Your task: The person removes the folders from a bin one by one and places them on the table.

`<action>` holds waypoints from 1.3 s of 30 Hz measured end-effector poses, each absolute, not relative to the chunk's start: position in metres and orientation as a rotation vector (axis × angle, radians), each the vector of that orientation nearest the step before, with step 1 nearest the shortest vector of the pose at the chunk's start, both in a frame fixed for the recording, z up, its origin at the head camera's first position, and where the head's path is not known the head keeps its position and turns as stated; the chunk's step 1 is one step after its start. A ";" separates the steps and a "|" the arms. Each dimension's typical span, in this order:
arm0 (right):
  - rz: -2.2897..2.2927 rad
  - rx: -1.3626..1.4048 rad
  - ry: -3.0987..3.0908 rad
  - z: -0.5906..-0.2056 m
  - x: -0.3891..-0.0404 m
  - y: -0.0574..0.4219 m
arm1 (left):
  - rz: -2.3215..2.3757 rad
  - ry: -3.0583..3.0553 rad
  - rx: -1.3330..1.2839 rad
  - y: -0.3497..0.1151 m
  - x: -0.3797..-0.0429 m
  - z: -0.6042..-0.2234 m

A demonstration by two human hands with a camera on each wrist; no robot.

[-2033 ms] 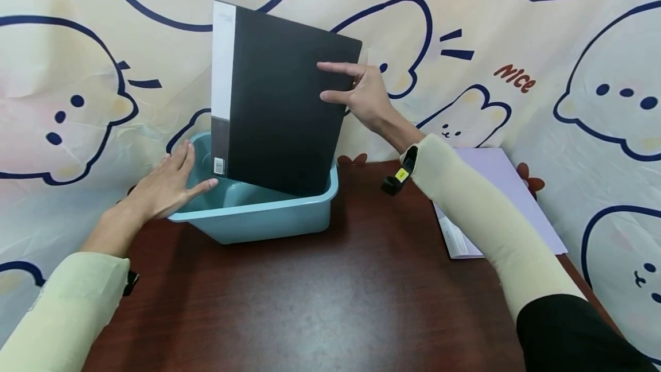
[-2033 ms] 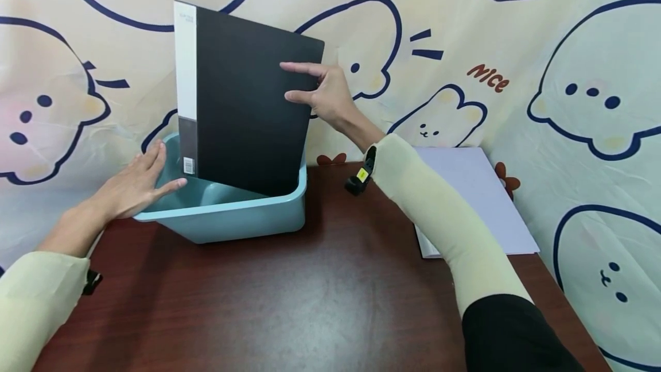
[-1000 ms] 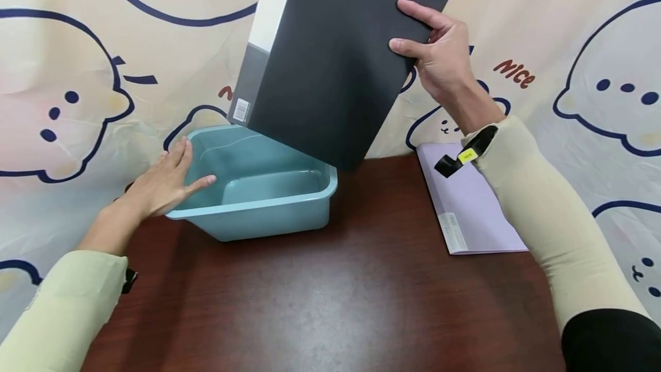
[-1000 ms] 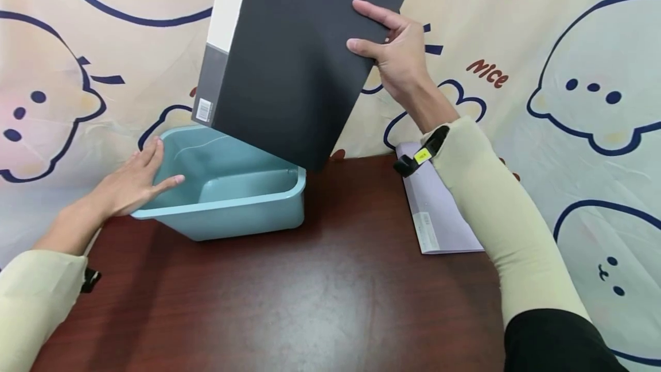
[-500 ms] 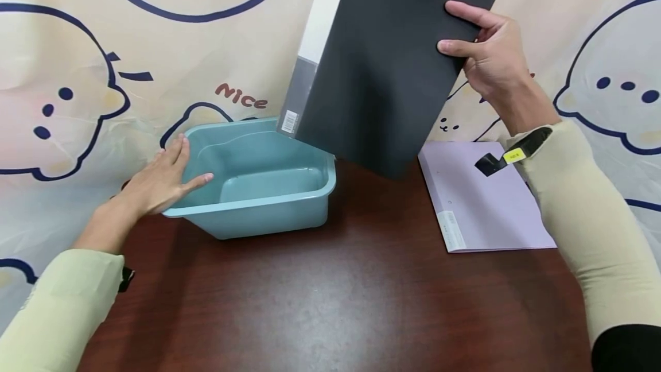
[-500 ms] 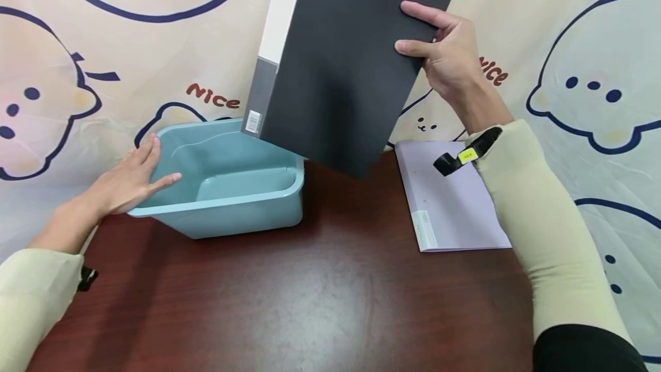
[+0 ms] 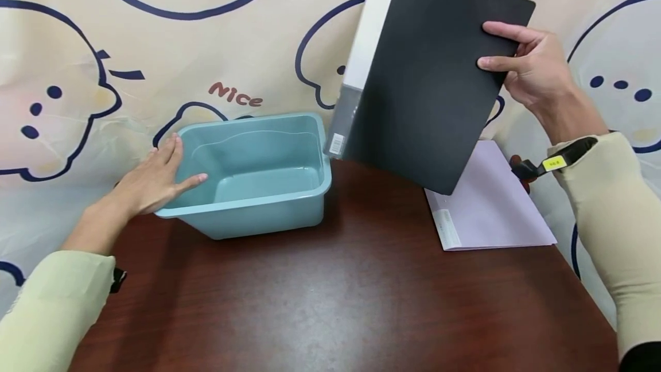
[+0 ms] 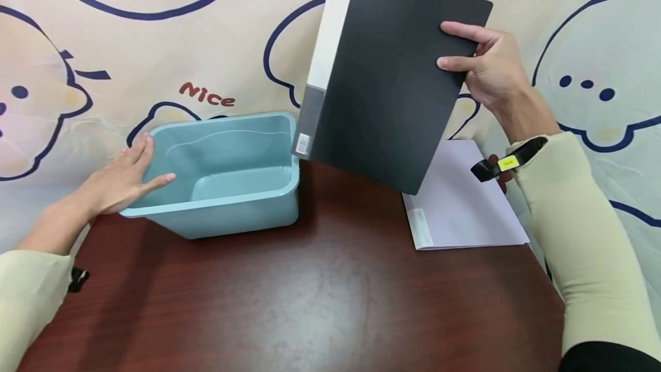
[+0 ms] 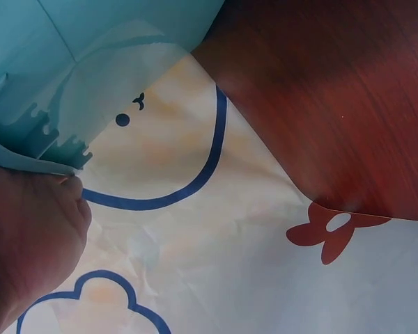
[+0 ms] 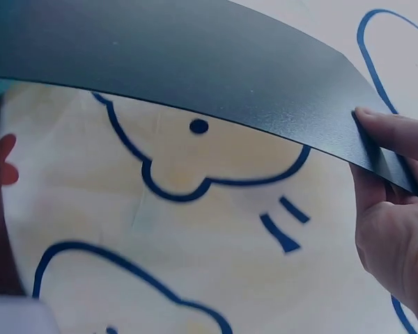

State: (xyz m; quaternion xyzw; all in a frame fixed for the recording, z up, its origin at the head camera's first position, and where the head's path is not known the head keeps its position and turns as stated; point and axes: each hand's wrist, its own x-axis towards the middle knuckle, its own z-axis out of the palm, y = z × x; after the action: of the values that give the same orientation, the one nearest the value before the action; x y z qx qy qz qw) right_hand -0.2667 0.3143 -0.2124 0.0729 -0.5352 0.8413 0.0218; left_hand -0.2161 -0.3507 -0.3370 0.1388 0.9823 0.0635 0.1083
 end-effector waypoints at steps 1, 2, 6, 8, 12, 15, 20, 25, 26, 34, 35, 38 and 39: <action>2.593 0.217 -1.691 -0.215 -0.265 0.319 | 0.184 2.891 0.408 -0.351 -0.216 -0.337; 2.583 0.210 -1.721 -0.217 -0.264 0.322 | 0.178 2.892 0.406 -0.352 -0.216 -0.336; 2.538 0.180 -1.864 -0.228 -0.260 0.332 | 0.163 2.891 0.392 -0.355 -0.214 -0.335; 2.528 0.160 -1.934 -0.234 -0.260 0.335 | 0.155 2.890 0.387 -0.356 -0.213 -0.335; 2.466 0.135 -2.105 -0.244 -0.264 0.338 | 0.139 2.897 0.375 -0.357 -0.212 -0.334; 2.419 0.129 -2.220 -0.252 -0.268 0.340 | 0.143 2.899 0.366 -0.357 -0.211 -0.333; 2.386 0.078 -2.373 -0.269 -0.277 0.342 | 0.152 2.894 0.362 -0.358 -0.211 -0.333; 2.319 -0.011 -2.538 -0.289 -0.285 0.341 | 0.149 2.892 0.372 -0.361 -0.210 -0.335; 2.309 -0.018 -2.566 -0.292 -0.286 0.340 | 0.151 2.892 0.371 -0.362 -0.210 -0.336; 2.316 0.035 -2.686 -0.321 -0.297 0.325 | 0.168 2.903 0.374 -0.366 -0.209 -0.338; 2.331 0.041 -2.689 -0.324 -0.298 0.322 | 0.168 2.905 0.374 -0.367 -0.209 -0.338; 2.340 0.042 -2.717 -0.335 -0.302 0.314 | 0.173 2.904 0.366 -0.367 -0.209 -0.337; 2.346 0.041 -2.722 -0.338 -0.303 0.312 | 0.175 2.904 0.362 -0.368 -0.208 -0.337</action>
State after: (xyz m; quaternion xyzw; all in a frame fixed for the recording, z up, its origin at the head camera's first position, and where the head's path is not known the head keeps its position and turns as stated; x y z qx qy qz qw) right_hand -0.3028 0.3117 -0.3380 0.0112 -0.7382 0.6362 -0.2242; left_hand -0.2085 -0.3675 -0.3368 0.1229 0.9851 0.0593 0.1048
